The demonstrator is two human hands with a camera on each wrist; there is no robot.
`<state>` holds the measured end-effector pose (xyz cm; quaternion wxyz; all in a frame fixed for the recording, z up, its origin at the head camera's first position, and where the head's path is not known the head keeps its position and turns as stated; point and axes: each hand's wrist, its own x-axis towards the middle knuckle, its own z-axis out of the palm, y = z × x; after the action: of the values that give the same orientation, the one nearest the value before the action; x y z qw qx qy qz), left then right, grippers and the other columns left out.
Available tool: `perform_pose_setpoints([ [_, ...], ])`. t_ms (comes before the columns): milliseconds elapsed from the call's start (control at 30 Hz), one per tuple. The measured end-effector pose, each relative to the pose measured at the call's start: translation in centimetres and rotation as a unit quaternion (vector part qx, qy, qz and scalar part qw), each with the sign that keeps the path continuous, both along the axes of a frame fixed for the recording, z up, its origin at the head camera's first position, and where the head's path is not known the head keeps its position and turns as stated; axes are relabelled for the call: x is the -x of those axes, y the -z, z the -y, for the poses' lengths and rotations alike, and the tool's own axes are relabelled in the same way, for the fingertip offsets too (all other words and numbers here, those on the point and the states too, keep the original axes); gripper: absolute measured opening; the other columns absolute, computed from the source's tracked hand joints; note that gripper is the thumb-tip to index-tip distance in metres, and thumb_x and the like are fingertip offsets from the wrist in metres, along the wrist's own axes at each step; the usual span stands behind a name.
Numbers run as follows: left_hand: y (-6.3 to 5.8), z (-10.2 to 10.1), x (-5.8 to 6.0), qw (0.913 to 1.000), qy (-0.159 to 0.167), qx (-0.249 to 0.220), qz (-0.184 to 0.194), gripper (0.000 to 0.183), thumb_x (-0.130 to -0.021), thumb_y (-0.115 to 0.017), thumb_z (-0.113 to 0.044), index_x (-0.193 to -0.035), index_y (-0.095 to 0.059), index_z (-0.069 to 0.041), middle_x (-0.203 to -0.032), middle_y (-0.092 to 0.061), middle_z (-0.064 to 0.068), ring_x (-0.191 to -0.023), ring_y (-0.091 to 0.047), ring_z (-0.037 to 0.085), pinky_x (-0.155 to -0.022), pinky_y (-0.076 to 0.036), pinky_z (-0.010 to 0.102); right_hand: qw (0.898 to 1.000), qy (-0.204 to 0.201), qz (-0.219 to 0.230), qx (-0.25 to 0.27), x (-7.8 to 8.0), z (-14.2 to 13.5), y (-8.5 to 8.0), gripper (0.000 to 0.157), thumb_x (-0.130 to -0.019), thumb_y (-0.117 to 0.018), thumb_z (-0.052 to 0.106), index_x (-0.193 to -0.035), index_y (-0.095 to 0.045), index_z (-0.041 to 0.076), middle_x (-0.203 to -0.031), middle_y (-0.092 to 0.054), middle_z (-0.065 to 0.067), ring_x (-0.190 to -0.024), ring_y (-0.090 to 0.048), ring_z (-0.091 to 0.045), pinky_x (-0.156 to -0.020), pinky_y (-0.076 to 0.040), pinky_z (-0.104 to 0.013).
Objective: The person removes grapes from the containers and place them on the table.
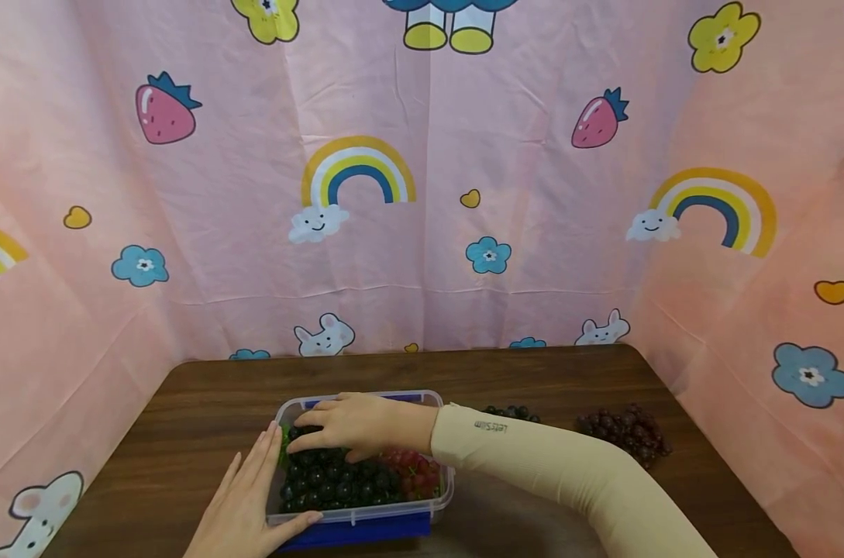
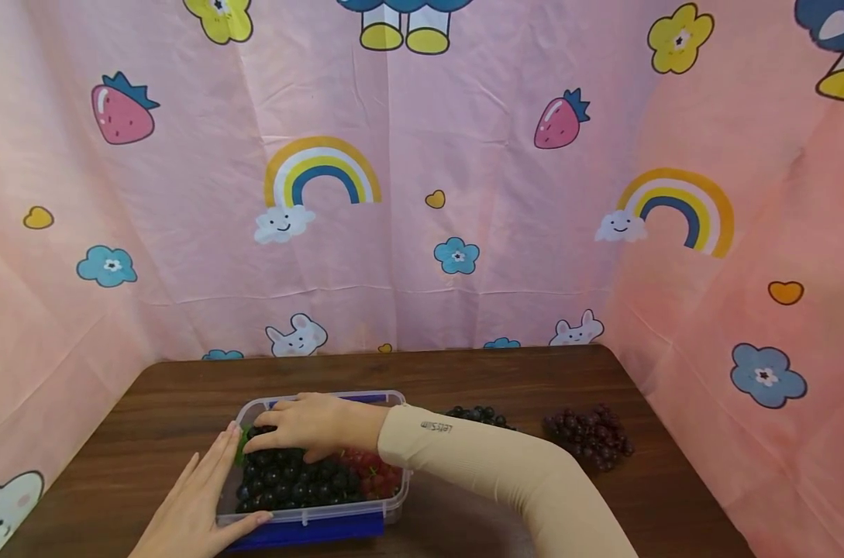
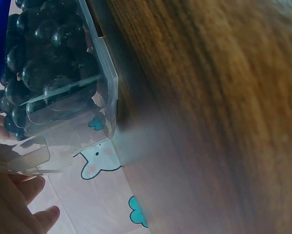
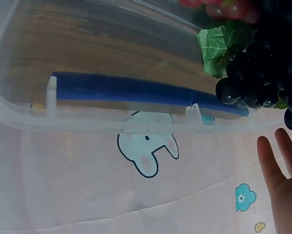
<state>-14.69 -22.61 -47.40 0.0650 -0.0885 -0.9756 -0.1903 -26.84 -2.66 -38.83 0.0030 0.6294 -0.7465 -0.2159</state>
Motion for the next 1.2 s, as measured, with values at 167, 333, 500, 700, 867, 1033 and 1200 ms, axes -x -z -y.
perform_pose_setpoints([
  [167, 0.1, 0.0, -0.2, 1.0000, -0.005, -0.003, 0.000, 0.128, -0.084, -0.071, -0.077, -0.170, -0.012, -0.003, -0.174, -0.020, 0.024, -0.155, -0.029, 0.051, -0.131, -0.005, 0.065, 1.000, -0.002, 0.002, -0.003, 0.2, 0.7, 0.5, 0.092, -0.095, -0.078, 0.044, -0.169, -0.024, 0.036, -0.174, -0.025, 0.000, -0.158, -0.031, -0.014, -0.126, -0.035, -0.032],
  [333, 0.1, 0.1, -0.2, 1.0000, -0.006, 0.000, -0.003, 0.128, -0.084, -0.071, -0.078, -0.170, -0.012, -0.003, -0.174, -0.020, 0.023, -0.155, -0.029, 0.050, -0.131, -0.005, 0.064, 1.000, 0.007, 0.011, -0.001, 0.6, 1.3, 1.3, 0.093, -0.094, -0.080, 0.042, -0.169, -0.024, 0.039, -0.174, -0.025, 0.001, -0.157, -0.032, -0.012, -0.125, -0.037, -0.030],
  [500, 0.1, 0.2, -0.1, 1.0000, -0.006, 0.002, 0.000, 0.129, -0.083, -0.071, -0.079, -0.169, -0.015, -0.003, -0.174, -0.021, 0.023, -0.155, -0.029, 0.049, -0.129, -0.010, 0.067, 1.000, 0.012, 0.023, -0.001, 0.7, 1.8, 2.3, 0.089, -0.097, -0.079, 0.029, -0.167, -0.027, 0.042, -0.172, -0.028, 0.000, -0.157, -0.034, -0.014, -0.122, -0.042, -0.032],
  [700, 0.2, 0.2, -0.1, 1.0000, -0.008, 0.004, 0.004, 0.129, -0.082, -0.071, -0.079, -0.170, -0.013, -0.004, -0.174, -0.020, 0.023, -0.156, -0.028, 0.048, -0.129, -0.011, 0.068, 1.000, 0.021, 0.011, -0.018, 0.5, 2.6, 2.7, 0.085, -0.100, -0.075, 0.023, -0.165, -0.028, 0.050, -0.174, -0.023, 0.003, -0.159, -0.029, -0.015, -0.123, -0.041, -0.034],
  [867, 0.2, 0.1, -0.1, 1.0000, -0.006, 0.002, 0.002, 0.130, -0.082, -0.071, -0.079, -0.170, -0.010, -0.006, -0.175, -0.019, 0.022, -0.156, -0.027, 0.049, -0.131, -0.005, 0.065, 0.999, 0.027, 0.007, -0.029, 0.5, 3.0, 2.9, 0.081, -0.101, -0.073, 0.023, -0.164, -0.030, 0.051, -0.175, -0.021, 0.005, -0.159, -0.029, -0.017, -0.122, -0.043, -0.037],
  [1033, 0.2, 0.1, 0.0, 0.9999, -0.009, 0.004, 0.001, 0.131, -0.082, -0.071, -0.080, -0.170, -0.010, -0.005, -0.174, -0.020, 0.023, -0.155, -0.028, 0.049, -0.128, -0.014, 0.070, 0.999, 0.026, -0.007, -0.025, 0.5, 3.2, 3.0, 0.079, -0.099, -0.076, 0.027, -0.162, -0.034, 0.050, -0.171, -0.029, 0.005, -0.155, -0.037, -0.019, -0.118, -0.047, -0.033],
  [1200, 0.2, 0.0, 0.1, 1.0000, -0.009, -0.002, 0.004, 0.130, -0.082, -0.071, -0.079, -0.170, -0.011, -0.005, -0.174, -0.021, 0.023, -0.156, -0.028, 0.049, -0.127, -0.014, 0.070, 1.000, 0.020, -0.013, -0.014, 0.6, 3.2, 3.1, 0.078, -0.097, -0.079, 0.036, -0.161, -0.037, 0.049, -0.168, -0.034, 0.003, -0.149, -0.044, -0.019, -0.108, -0.053, -0.027],
])
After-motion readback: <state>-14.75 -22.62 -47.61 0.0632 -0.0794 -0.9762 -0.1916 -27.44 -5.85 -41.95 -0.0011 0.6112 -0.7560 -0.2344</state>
